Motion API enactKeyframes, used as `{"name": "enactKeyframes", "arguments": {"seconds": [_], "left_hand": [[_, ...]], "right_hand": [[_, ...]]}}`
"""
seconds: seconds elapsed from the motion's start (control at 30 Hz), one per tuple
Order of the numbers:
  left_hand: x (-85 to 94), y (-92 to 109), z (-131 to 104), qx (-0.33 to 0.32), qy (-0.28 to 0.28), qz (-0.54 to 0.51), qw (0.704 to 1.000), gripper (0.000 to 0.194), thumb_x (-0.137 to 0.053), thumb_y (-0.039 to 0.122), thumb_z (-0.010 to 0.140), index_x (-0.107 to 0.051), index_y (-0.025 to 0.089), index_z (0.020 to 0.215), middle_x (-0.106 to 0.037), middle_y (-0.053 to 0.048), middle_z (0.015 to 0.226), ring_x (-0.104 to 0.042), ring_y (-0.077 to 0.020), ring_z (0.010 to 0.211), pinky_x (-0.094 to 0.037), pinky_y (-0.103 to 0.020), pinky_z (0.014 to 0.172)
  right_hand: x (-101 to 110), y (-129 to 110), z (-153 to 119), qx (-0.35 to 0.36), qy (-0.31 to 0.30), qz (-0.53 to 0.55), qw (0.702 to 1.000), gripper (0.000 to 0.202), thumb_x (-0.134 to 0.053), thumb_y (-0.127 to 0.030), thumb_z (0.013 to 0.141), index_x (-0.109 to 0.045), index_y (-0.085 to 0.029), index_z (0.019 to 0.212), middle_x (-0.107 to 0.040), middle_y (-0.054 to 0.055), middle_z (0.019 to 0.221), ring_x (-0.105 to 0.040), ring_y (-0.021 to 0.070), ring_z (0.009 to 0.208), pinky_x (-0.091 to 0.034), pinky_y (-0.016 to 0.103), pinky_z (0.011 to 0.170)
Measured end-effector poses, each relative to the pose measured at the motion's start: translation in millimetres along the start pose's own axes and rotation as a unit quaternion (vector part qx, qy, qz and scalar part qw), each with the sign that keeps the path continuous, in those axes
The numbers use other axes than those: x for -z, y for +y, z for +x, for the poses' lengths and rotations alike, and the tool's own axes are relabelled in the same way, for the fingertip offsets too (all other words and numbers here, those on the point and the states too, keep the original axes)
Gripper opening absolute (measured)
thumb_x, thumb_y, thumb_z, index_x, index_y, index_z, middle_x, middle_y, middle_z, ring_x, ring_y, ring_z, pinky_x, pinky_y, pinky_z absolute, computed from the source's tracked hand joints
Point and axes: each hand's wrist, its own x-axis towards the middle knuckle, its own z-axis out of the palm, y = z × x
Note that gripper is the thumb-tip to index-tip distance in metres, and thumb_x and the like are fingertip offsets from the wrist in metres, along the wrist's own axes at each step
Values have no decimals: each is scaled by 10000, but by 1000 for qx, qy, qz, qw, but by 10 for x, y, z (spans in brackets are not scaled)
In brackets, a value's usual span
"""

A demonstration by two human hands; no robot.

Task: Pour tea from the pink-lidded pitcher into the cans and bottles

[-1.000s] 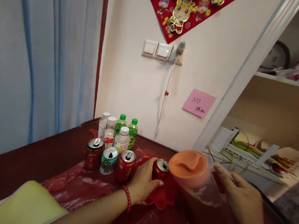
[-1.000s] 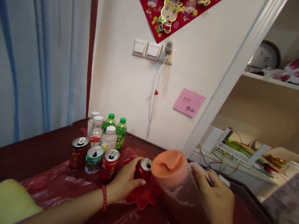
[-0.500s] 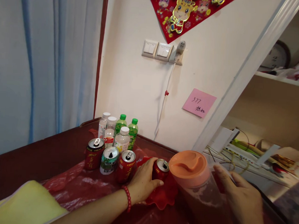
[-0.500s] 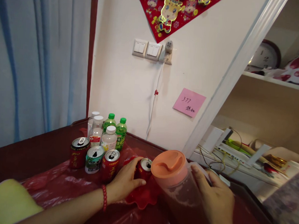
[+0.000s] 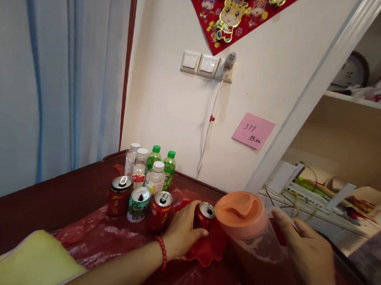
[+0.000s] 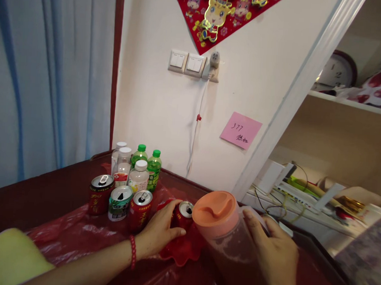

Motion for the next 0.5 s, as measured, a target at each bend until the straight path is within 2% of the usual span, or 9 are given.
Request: {"name": "enactKeyframes", "arguments": {"seconds": [0.5], "left_hand": [[14, 16, -4, 2, -1, 0, 1000, 719, -786, 170, 719, -517, 242, 1381, -619, -81, 1447, -545, -287, 1346, -386, -392, 1140]], "right_hand": [[3, -16, -6, 12, 4, -2, 1000, 551, -641, -753, 756, -631, -211, 657, -527, -26, 568, -473, 184, 630, -362, 282, 572]]}}
